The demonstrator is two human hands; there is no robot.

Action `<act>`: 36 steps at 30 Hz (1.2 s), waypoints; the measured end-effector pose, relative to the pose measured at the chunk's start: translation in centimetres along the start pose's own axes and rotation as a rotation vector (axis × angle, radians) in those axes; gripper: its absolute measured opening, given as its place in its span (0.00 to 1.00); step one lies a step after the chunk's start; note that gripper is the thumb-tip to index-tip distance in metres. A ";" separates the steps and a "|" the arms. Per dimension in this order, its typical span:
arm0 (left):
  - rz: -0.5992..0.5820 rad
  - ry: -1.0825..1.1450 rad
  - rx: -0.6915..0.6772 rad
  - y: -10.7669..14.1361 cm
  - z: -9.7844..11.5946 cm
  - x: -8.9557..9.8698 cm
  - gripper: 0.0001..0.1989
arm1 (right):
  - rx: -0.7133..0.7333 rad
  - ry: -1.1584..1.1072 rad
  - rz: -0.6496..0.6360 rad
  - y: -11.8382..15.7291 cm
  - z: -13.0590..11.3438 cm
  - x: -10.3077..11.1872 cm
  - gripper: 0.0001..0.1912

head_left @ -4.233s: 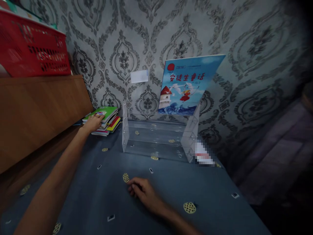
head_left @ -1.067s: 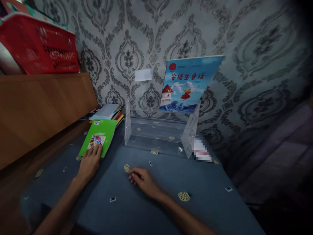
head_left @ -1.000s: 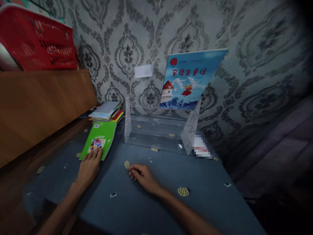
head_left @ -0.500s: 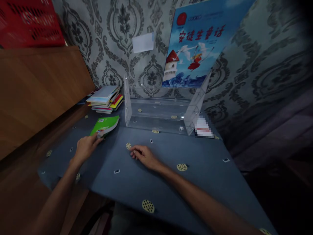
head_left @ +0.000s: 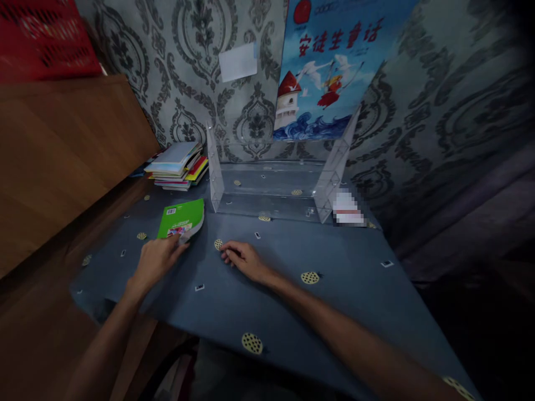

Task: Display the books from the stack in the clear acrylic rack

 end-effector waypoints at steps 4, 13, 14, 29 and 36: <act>-0.026 -0.053 -0.018 2.9 4.5 -0.4 0.18 | 0.039 0.004 0.043 0.0 -0.6 0.4 0.15; 0.151 -0.002 -0.134 5.7 7.0 -1.1 0.14 | 0.045 0.079 0.064 0.1 -1.0 0.6 0.16; 0.184 0.017 -0.148 5.9 6.8 -0.9 0.13 | 0.051 0.066 0.063 0.0 -1.0 0.5 0.16; 0.281 0.398 -0.437 8.6 10.6 -0.1 0.14 | 0.081 -0.057 0.038 5.1 -2.0 1.5 0.11; 0.178 0.518 -0.394 8.6 10.5 -0.8 0.13 | 0.116 0.087 0.039 5.6 -2.7 1.6 0.10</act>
Point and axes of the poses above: each hand's wrist, its own y-axis away from the middle knuckle, its own x-axis out of the back of the hand, z = x × y, the point moved 10 cm from there along -y, towards the middle knuckle, and after that the axes turned 10 degrees about -z, right-handed, at the moved point
